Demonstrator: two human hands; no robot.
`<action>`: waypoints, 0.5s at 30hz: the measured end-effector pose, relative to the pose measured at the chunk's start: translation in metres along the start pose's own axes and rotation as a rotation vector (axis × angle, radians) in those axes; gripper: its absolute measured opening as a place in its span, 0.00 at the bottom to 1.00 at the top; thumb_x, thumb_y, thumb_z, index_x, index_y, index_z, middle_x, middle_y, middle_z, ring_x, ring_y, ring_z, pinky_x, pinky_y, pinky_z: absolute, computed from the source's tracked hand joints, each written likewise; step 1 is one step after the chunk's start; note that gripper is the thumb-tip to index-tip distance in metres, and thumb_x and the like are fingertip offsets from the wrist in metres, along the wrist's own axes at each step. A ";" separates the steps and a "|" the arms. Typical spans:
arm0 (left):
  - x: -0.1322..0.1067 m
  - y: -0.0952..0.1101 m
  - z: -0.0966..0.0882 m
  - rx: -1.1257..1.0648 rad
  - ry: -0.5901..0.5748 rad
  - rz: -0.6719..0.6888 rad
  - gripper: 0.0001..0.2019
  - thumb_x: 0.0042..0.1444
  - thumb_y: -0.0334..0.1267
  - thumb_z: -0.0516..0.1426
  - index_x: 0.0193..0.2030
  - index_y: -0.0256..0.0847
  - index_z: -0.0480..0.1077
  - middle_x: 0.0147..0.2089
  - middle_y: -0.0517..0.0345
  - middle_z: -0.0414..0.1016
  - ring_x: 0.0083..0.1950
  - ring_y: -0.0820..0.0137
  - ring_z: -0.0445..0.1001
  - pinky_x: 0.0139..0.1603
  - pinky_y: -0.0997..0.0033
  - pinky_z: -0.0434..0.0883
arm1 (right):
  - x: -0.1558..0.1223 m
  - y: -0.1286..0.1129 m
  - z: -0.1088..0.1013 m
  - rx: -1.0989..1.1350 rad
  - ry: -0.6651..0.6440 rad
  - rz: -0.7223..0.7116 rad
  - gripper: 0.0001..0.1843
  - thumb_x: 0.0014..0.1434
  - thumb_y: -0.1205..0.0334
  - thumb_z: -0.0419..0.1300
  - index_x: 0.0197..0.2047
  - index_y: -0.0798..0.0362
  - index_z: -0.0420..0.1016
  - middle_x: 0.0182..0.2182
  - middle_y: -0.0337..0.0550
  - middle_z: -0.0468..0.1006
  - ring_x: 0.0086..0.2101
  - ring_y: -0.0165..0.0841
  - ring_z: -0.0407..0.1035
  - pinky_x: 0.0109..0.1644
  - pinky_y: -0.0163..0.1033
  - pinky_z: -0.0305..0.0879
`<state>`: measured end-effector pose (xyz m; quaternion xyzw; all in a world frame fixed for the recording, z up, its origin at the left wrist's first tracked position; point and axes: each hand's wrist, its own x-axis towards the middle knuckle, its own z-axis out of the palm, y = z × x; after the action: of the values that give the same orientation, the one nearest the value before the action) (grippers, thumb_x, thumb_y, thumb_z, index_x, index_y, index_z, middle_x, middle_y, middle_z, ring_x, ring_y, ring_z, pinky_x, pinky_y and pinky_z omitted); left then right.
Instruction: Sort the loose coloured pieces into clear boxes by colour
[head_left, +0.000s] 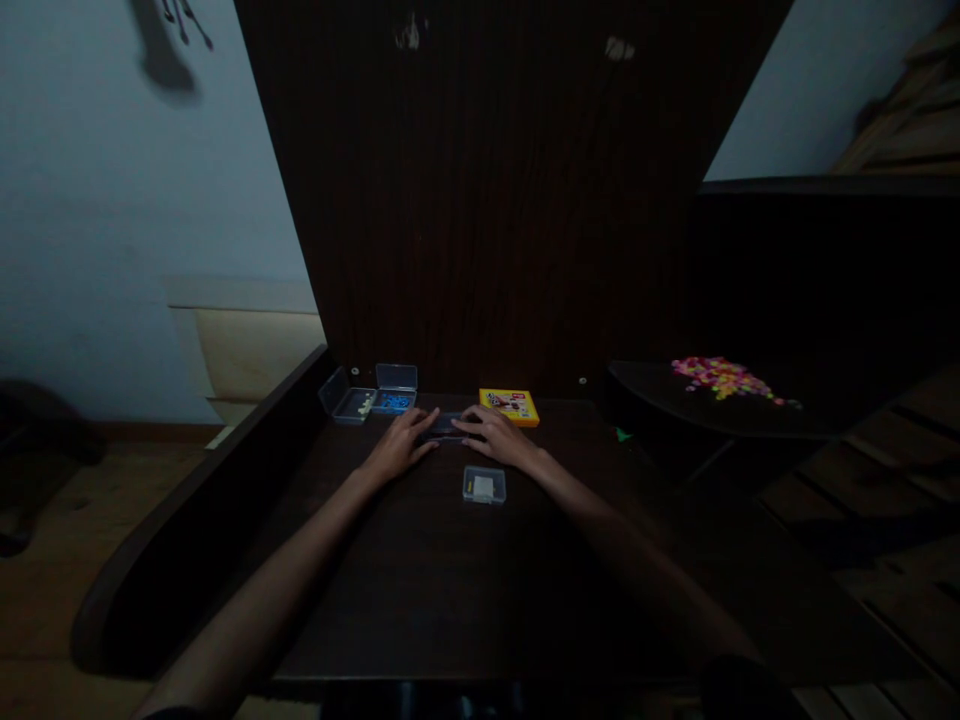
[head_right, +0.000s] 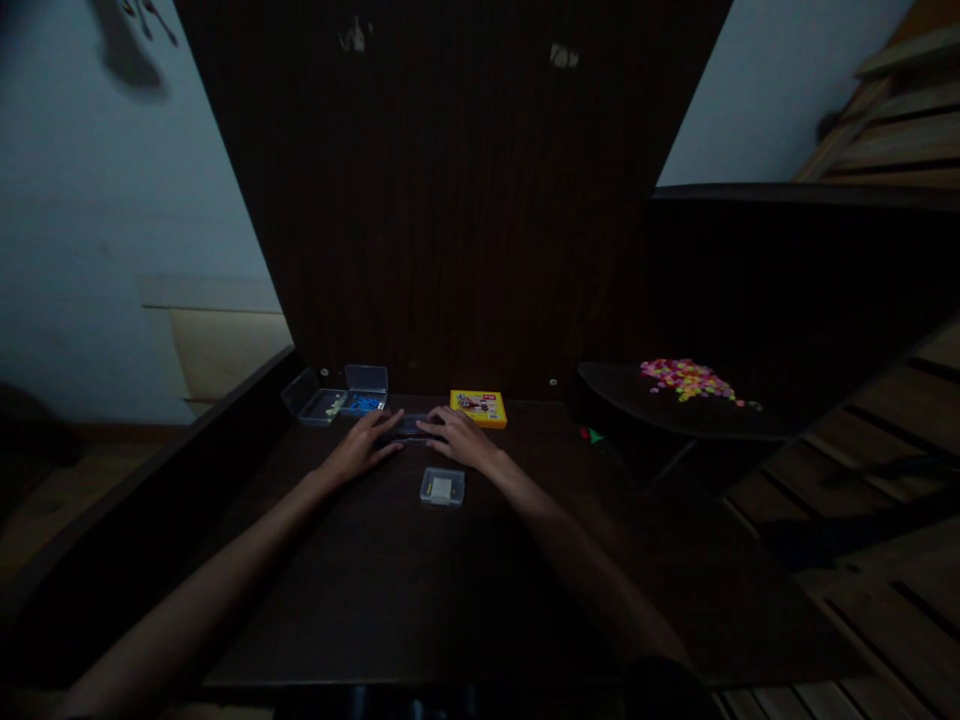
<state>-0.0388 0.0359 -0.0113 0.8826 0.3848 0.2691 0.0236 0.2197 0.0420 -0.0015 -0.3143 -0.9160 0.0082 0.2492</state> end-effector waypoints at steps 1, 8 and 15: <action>0.000 0.000 0.001 0.007 0.002 0.026 0.26 0.63 0.44 0.54 0.66 0.43 0.62 0.56 0.46 0.69 0.58 0.58 0.68 0.59 0.54 0.69 | -0.002 0.000 0.003 -0.009 0.014 -0.012 0.21 0.62 0.64 0.60 0.59 0.49 0.73 0.48 0.50 0.72 0.49 0.39 0.68 0.54 0.47 0.68; -0.002 0.003 0.004 0.051 0.019 0.098 0.19 0.66 0.44 0.48 0.58 0.41 0.72 0.52 0.45 0.68 0.53 0.59 0.69 0.56 0.55 0.71 | -0.009 0.001 0.018 -0.063 0.094 -0.048 0.19 0.64 0.65 0.58 0.58 0.45 0.74 0.49 0.49 0.71 0.49 0.37 0.67 0.52 0.45 0.69; -0.002 0.003 0.008 0.032 0.044 0.086 0.18 0.65 0.42 0.50 0.57 0.41 0.73 0.52 0.45 0.68 0.53 0.59 0.69 0.55 0.56 0.72 | -0.010 0.001 0.022 -0.061 0.145 -0.071 0.19 0.64 0.67 0.58 0.57 0.47 0.74 0.48 0.50 0.71 0.48 0.37 0.68 0.51 0.45 0.70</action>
<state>-0.0337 0.0335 -0.0185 0.8925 0.3511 0.2831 -0.0107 0.2168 0.0403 -0.0258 -0.2890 -0.9058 -0.0515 0.3055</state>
